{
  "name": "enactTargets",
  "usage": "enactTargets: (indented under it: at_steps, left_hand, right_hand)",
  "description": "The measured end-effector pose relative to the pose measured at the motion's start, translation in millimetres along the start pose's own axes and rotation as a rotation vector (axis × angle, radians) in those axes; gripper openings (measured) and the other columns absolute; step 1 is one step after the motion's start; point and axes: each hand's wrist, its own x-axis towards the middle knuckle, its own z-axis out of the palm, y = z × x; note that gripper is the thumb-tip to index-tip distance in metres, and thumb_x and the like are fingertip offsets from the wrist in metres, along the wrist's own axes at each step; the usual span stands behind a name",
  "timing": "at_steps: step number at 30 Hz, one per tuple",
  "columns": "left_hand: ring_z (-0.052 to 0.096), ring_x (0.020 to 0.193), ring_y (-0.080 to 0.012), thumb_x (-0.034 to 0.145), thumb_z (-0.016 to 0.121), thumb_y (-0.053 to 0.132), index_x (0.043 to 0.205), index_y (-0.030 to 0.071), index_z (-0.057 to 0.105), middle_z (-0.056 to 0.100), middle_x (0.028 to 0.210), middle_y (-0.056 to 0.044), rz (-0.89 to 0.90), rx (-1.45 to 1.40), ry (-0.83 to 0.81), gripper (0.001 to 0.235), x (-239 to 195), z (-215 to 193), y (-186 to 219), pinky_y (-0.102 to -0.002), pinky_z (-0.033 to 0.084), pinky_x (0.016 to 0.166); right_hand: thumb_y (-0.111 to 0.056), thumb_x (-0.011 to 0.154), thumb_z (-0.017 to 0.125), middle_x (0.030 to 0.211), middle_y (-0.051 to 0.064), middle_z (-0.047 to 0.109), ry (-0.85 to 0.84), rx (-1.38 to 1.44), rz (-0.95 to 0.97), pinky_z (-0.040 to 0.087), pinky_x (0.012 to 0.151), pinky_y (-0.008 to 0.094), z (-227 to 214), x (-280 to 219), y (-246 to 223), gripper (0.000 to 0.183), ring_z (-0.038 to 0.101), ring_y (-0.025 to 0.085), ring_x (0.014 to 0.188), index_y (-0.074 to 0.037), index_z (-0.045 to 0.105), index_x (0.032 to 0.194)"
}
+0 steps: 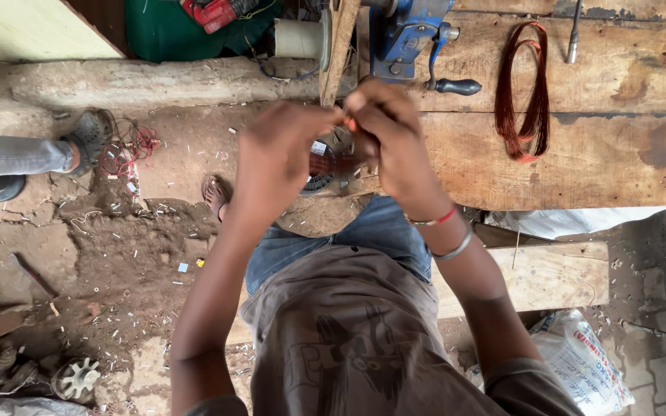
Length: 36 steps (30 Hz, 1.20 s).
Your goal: The person winds copper wire onto a white plastic bobbin using a manual winding machine, occasionally removing the finished coils, tying them off by hand, and then setting up the machine to start the next coil.
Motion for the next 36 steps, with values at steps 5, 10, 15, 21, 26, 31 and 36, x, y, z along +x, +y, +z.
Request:
enactTargets:
  at_steps: [5,10,15,21,26,31,36]
  left_hand:
    - [0.067,0.091,-0.0189,0.094,0.059,-0.015,0.120,0.001,0.071,0.073,0.104,-0.011,-0.097,-0.022,0.062,0.032,-5,-3,9,-0.032,0.056,0.084]
    - [0.066,0.079,-0.0118,0.103,0.058,-0.007,0.119,0.003,0.072,0.072,0.092,-0.005,-0.684,-0.939,-0.033,0.023,-4,-6,-2,-0.030,0.058,0.075]
    - [0.067,0.086,-0.0202,0.090,0.065,-0.015,0.105,0.000,0.067,0.071,0.099,-0.010,-0.061,-0.031,0.082,0.021,-3,10,23,-0.031,0.056,0.076]
    - [0.066,0.083,-0.0166,0.095,0.058,-0.018,0.106,0.003,0.063,0.072,0.096,-0.009,-0.391,-0.561,0.140,0.024,-14,19,15,-0.030,0.055,0.075]
    - [0.070,0.089,-0.0224,0.080,0.055,-0.020,0.109,0.004,0.067,0.073,0.102,-0.010,0.034,-0.066,0.069,0.039,-23,14,5,-0.032,0.058,0.079]
    - [0.070,0.091,-0.0215,0.101,0.055,-0.020,0.113,0.002,0.066,0.072,0.101,-0.011,-0.234,-0.499,0.077,0.027,-27,15,1,-0.033,0.057,0.083]
    - [0.072,0.089,-0.0174,0.097,0.056,-0.018,0.104,0.004,0.064,0.072,0.102,-0.011,-0.123,-0.370,0.092,0.024,-26,25,-1,-0.032,0.061,0.077]
  right_hand:
    - [0.001,0.099,0.065,0.087,0.008,0.061,-0.069,-0.657,-0.539,0.043,0.059,0.029,12,-7,-16,0.021,0.055,0.015,0.067,-0.002,0.066,0.120]
    - [0.005,0.086,0.068,0.096,0.016,0.066,-0.081,-1.260,-1.250,0.053,0.068,0.038,18,-7,-39,0.026,0.066,0.029,0.080,-0.001,0.065,0.111]
    - [-0.012,0.106,0.065,0.075,0.009,0.056,0.026,-0.233,-0.096,0.044,0.059,0.032,15,-8,-15,0.022,0.054,0.022,0.060,0.000,0.063,0.087]
    - [-0.021,0.109,0.055,0.091,0.013,0.062,0.048,-1.227,-1.175,0.047,0.083,0.043,19,-17,-13,0.022,0.062,0.033,0.084,0.000,0.058,0.101]
    - [-0.025,0.114,0.059,0.080,0.009,0.059,-0.309,-0.254,-0.117,0.045,0.076,0.033,-7,-19,-10,0.030,0.056,0.022,0.077,-0.001,0.061,0.095]
    - [-0.038,0.112,0.054,0.086,0.010,0.064,-0.266,-0.890,-0.563,0.045,0.064,0.032,-17,-26,-3,0.042,0.060,0.018,0.072,0.001,0.063,0.099]
    - [-0.029,0.113,0.065,0.070,0.004,0.064,-0.380,0.218,0.147,0.047,0.056,0.031,-24,-21,14,0.036,0.058,0.014,0.058,-0.002,0.065,0.089]
